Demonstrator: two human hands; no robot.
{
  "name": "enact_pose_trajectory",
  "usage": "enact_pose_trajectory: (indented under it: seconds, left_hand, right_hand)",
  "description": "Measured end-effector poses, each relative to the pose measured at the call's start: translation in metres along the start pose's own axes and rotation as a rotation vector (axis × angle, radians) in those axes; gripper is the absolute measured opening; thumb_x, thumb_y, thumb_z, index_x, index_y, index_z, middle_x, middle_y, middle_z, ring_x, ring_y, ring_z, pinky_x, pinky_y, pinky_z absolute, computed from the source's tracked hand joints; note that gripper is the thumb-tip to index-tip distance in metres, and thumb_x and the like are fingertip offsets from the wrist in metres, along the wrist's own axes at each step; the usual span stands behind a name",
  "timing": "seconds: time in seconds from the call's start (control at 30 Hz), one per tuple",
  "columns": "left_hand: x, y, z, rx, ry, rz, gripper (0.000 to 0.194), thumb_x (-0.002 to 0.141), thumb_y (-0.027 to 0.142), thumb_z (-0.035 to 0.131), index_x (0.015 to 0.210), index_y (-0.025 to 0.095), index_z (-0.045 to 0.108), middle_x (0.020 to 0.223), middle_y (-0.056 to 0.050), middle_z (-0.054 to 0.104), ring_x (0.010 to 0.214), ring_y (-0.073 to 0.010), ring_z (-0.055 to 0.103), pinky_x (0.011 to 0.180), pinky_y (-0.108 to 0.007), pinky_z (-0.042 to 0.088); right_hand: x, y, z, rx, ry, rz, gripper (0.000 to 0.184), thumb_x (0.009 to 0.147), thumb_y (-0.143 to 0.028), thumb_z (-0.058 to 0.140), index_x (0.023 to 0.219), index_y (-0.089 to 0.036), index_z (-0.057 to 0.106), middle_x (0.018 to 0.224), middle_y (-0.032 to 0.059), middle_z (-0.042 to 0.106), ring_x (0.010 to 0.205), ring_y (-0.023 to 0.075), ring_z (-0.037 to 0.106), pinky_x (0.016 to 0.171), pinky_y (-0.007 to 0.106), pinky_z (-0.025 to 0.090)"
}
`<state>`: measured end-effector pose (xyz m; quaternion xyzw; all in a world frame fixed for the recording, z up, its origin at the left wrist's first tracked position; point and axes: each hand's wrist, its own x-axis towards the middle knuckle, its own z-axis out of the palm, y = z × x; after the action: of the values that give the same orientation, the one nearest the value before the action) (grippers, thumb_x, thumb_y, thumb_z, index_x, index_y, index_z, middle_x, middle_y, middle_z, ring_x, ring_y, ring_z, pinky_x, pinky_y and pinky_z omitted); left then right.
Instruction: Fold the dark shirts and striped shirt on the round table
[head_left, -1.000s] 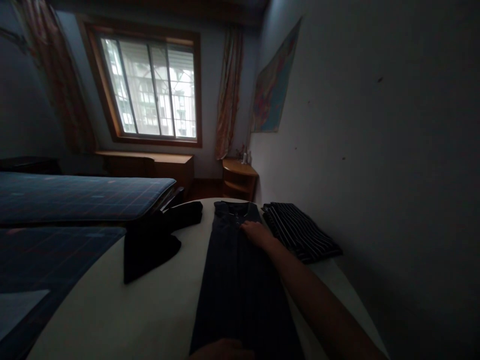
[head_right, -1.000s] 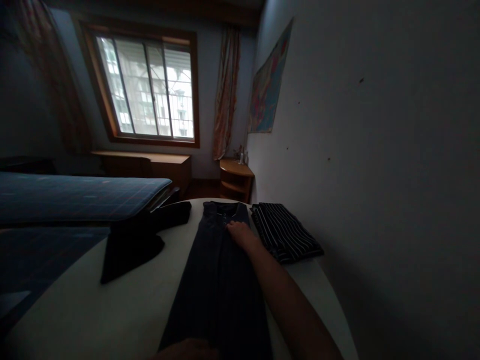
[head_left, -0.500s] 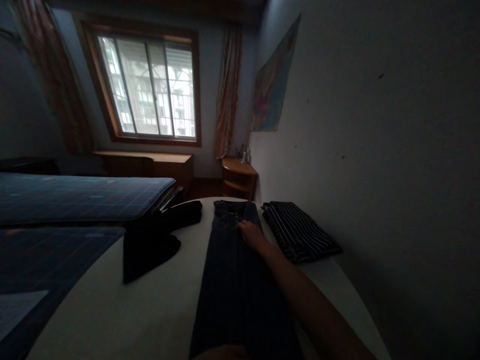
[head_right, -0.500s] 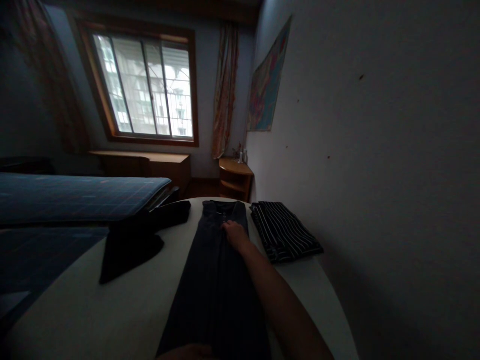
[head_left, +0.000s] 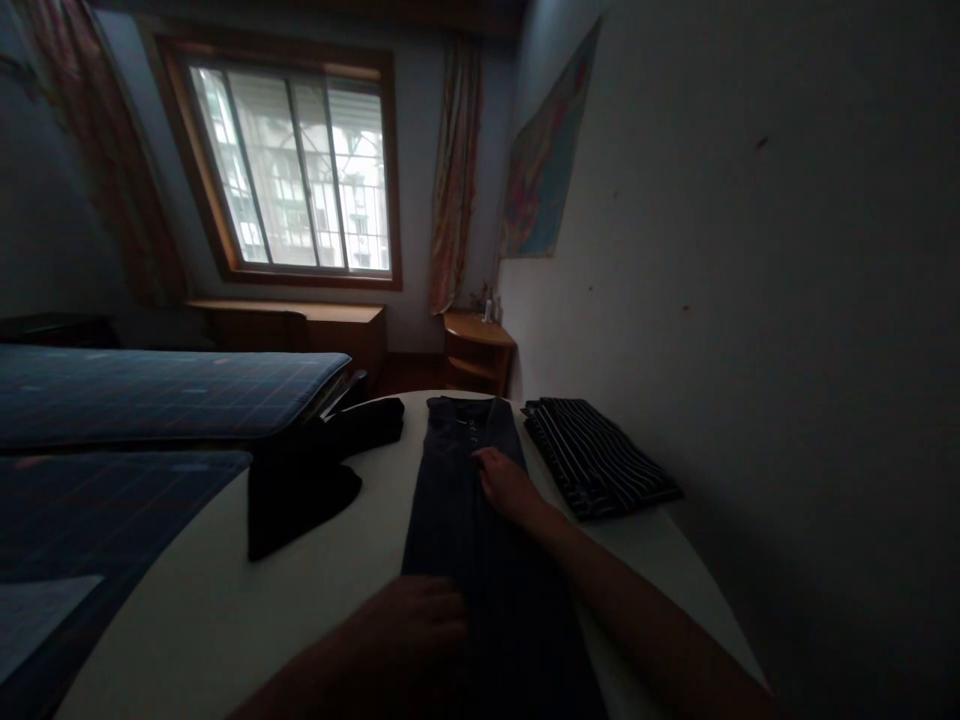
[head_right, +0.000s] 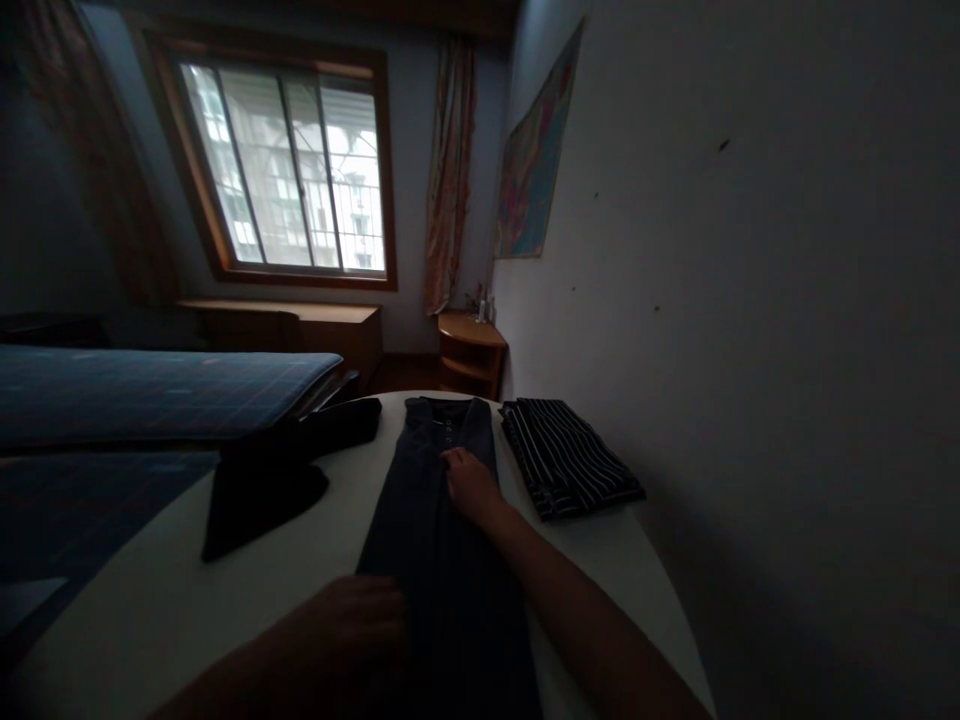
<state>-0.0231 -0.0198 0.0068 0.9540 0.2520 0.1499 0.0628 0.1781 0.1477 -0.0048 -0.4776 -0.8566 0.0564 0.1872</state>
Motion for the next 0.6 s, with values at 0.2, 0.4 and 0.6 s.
enact_pose_trajectory:
  seconds: [0.2, 0.4, 0.6]
  left_hand:
    - [-0.019, -0.057, -0.002, -0.024, 0.195, -0.341, 0.026, 0.094, 0.019, 0.052, 0.119, 0.025, 0.06, 0.126, -0.006, 0.063, 0.112, -0.0205, 0.061, 0.098, -0.037, 0.049]
    - [-0.03, -0.082, 0.016, -0.023, 0.182, -0.408, 0.036, 0.09, 0.02, 0.056, 0.125, 0.027, 0.061, 0.139, -0.005, 0.057, 0.127, -0.0237, 0.054, 0.109, -0.043, 0.043]
    - [-0.027, -0.081, 0.01, -0.018, 0.231, -0.408, 0.03, 0.087, 0.017, 0.055, 0.115, 0.025, 0.064, 0.129, -0.006, 0.062, 0.12, -0.0236, 0.058, 0.105, -0.041, 0.045]
  right_hand:
    - [-0.063, -0.054, -0.02, 0.022, -0.122, -0.187, 0.02, 0.092, -0.023, 0.054, 0.106, -0.018, 0.067, 0.112, 0.0095, 0.066, 0.108, 0.0222, 0.058, 0.095, 0.037, 0.044]
    - [-0.13, -0.092, -0.002, 0.117, -0.273, -0.762, 0.049, 0.099, -0.043, 0.05, 0.146, -0.031, 0.04, 0.154, 0.0047, 0.041, 0.141, 0.0237, 0.036, 0.114, 0.046, 0.03]
    - [-0.15, -0.094, 0.042, 0.085, -0.231, -0.954, 0.04, 0.101, -0.03, 0.048, 0.141, -0.032, 0.044, 0.15, -0.0003, 0.047, 0.14, 0.018, 0.039, 0.111, 0.038, 0.038]
